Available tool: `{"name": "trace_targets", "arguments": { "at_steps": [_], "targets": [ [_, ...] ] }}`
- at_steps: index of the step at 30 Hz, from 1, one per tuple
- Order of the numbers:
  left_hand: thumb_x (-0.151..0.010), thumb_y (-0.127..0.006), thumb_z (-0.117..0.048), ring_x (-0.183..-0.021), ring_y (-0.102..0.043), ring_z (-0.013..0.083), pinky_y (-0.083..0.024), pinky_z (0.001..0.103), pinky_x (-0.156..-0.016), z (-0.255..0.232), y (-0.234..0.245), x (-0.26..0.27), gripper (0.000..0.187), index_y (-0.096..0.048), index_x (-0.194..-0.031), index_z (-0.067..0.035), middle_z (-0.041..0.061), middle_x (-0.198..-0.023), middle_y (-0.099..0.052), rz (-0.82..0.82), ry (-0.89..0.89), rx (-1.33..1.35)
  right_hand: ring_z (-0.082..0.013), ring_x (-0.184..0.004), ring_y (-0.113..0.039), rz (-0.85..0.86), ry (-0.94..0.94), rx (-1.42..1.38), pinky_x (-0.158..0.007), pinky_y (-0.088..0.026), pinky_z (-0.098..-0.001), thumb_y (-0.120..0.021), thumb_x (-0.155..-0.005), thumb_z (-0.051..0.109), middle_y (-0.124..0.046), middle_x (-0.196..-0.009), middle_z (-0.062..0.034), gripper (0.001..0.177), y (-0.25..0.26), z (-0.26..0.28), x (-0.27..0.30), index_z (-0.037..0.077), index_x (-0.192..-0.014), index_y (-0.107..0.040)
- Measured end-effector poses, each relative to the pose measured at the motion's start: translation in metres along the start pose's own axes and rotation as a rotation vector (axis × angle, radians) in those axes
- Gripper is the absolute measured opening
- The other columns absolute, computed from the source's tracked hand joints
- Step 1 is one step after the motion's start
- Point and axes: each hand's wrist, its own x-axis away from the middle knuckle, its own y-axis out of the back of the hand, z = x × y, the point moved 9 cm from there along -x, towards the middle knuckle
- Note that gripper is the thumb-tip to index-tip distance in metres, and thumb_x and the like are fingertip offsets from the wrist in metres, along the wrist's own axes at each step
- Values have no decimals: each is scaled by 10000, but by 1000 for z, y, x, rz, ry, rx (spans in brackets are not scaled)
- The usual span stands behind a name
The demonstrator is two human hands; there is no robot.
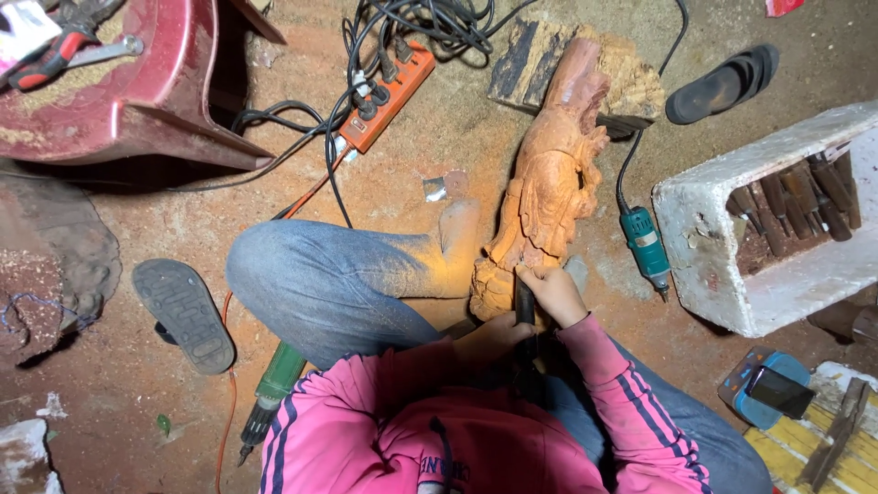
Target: Carving intricate details into a wooden statue using a handheld rotary tool
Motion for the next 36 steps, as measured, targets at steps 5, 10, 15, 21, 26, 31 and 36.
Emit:
{"name": "trace_targets", "arguments": {
  "at_steps": [5, 10, 15, 21, 26, 31, 36],
  "targets": [
    [-924, -740, -265, -715, -663, 158, -560, 285, -642, 0, -1, 6, 225, -644, -952, -64, 81, -765, -637, 31, 17, 55, -220, -533, -499, -1, 35, -46, -582, -425, -304, -680, -931, 463, -510, -465, -80, 618, -1, 8, 5, 92, -497, -445],
    [-932, -762, -224, -742, -673, 142, -572, 274, -648, 27, -4, -29, 218, -623, -985, -64, 68, -797, -643, 95, -26, 74, -275, -633, -556, 23, 52, -46, -637, -460, -357, -661, -937, 465, -576, -560, -140, 561, 6, 20, 17, 54, -575, -537],
    [-947, -810, -202, -822, -709, 214, -612, 368, -711, 32, -26, -62, 304, -588, -1055, -25, 136, -875, -663, 187, -146, 146, -397, -847, -687, 10, 20, 98, -780, -528, -447, -621, -929, 534, -692, -754, -196, 523, 33, 42, 43, 59, -716, -661],
    [-1036, -679, -172, -887, -708, 437, -600, 590, -813, 33, -48, -72, 378, -459, -1279, 15, 212, -1062, -585, 214, -56, 130, -337, -882, -703, -104, 16, 109, -810, -525, -401, -634, -940, 569, -711, -775, -107, 500, 46, 24, 35, 123, -714, -646],
    [-1040, -673, -184, -893, -701, 450, -597, 584, -808, 31, -47, -78, 387, -442, -1281, 12, 212, -1066, -587, 184, -57, 133, -414, -877, -670, -127, 81, 88, -784, -513, -456, -632, -949, 557, -671, -749, -177, 520, 46, 22, 26, 86, -728, -642],
    [-1051, -644, -181, -927, -689, 473, -593, 587, -838, 36, -47, -87, 378, -428, -1292, 15, 220, -1129, -587, 188, -32, 158, -414, -863, -671, -106, 116, 78, -771, -515, -460, -620, -959, 565, -671, -738, -186, 525, 38, 11, 10, 94, -732, -663],
    [-1066, -616, -187, -929, -692, 468, -607, 567, -833, 21, -56, -75, 353, -422, -1277, 18, 217, -1134, -591, 168, -54, 203, -410, -830, -678, -45, 118, 47, -746, -516, -452, -624, -962, 547, -683, -734, -210, 534, 40, 21, 7, 76, -718, -682]
  ]
}}
